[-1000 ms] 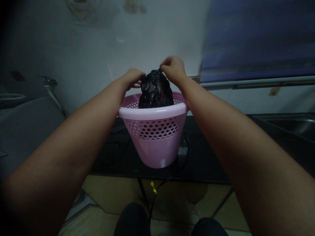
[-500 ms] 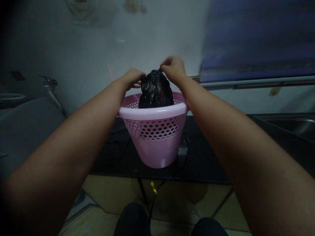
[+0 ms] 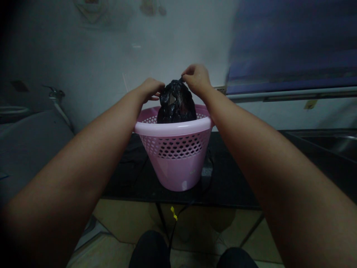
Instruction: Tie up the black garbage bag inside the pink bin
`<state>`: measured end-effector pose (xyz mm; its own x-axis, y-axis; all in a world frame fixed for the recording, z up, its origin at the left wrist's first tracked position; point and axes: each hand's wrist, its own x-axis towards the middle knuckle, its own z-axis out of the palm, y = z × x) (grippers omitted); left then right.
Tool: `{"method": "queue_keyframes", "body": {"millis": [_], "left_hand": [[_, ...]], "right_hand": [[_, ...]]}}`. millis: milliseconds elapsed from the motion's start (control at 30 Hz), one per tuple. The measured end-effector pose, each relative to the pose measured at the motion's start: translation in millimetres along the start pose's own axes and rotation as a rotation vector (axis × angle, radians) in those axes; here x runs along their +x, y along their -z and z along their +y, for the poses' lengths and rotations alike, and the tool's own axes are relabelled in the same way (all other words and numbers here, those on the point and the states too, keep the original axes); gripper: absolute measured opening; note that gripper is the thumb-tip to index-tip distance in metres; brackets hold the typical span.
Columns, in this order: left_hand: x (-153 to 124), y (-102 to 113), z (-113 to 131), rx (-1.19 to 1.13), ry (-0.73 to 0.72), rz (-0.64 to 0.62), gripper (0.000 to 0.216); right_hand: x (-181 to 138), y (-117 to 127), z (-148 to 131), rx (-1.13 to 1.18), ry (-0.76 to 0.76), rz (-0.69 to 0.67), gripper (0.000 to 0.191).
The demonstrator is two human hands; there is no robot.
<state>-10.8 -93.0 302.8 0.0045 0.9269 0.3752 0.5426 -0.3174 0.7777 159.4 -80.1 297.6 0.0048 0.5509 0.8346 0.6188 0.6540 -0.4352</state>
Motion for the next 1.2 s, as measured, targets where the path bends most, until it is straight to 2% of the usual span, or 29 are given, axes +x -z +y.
{"method": "queue_keyframes", "body": {"millis": [800,1200], "left_hand": [[-1.2,1.2,-0.9,-0.009,0.000,-0.011,0.009],[-1.1,0.9,-1.4,-0.004,0.012,-0.019,0.007]], "right_hand": [[-4.9,3.7,-7.0,-0.008,-0.051,-0.012,0.005],[0.7,0.7,-1.4,-0.028,-0.024,-0.002,0.010]]}}
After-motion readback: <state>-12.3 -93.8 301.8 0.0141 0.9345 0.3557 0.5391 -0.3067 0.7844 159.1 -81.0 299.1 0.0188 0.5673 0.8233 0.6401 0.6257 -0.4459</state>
